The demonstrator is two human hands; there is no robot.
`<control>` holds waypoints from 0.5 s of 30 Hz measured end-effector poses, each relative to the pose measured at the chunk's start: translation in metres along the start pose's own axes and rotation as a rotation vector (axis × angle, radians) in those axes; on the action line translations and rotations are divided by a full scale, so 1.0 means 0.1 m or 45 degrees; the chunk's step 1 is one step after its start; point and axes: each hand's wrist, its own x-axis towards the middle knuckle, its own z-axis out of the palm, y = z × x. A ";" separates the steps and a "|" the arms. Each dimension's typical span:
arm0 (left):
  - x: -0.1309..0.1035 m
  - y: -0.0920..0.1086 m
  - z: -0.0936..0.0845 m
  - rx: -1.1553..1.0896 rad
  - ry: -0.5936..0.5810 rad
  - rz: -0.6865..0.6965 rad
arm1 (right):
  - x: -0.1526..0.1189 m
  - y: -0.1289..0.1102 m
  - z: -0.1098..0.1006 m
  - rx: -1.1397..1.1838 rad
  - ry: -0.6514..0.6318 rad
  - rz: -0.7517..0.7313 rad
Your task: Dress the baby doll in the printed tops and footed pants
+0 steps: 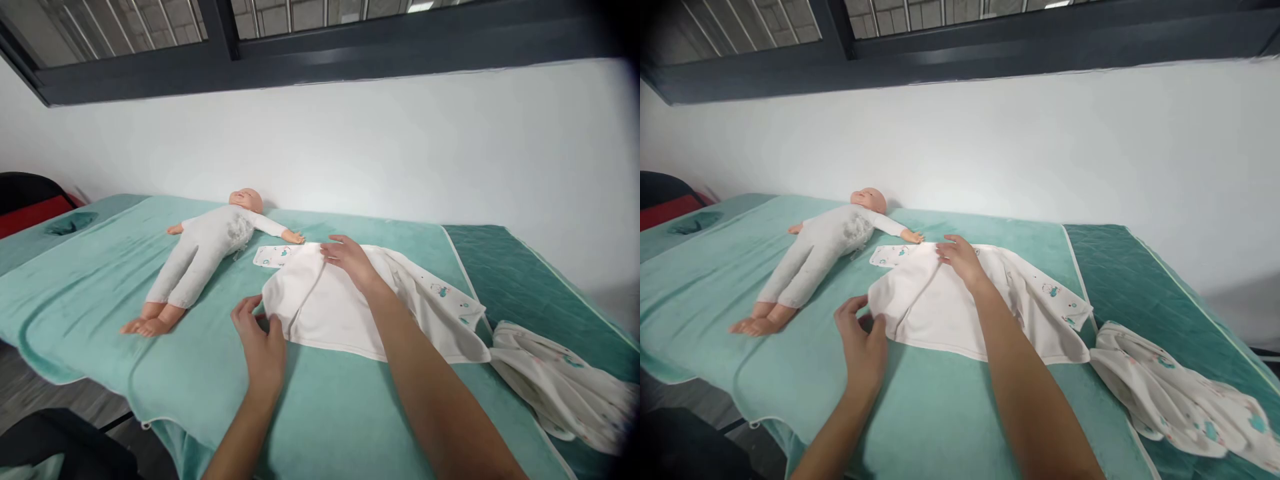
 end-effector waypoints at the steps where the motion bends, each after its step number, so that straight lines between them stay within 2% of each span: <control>1: -0.01 0.01 0.00 0.068 0.019 0.096 | 0.01 0.03 0.04 0.006 0.005 -0.025; 4: -0.06 0.05 0.02 0.209 0.016 0.356 | -0.01 0.09 0.14 -0.091 0.016 -0.093; 7: -0.08 0.05 0.04 0.304 -0.208 0.498 | -0.11 0.04 0.23 -0.173 0.003 -0.168; 9: -0.07 0.04 0.06 0.403 -0.352 0.499 | -0.20 -0.04 0.22 -0.224 0.001 -0.204; 12: -0.05 0.02 0.07 0.502 -0.388 0.489 | -0.37 -0.17 -0.04 -0.490 0.062 -0.255; 14: -0.04 0.01 0.07 0.503 -0.367 0.505 | -0.50 -0.23 -0.40 -0.811 0.184 -0.199; 15: -0.04 0.02 0.07 0.494 -0.349 0.514 | -0.58 -0.25 -0.61 -0.953 0.264 -0.111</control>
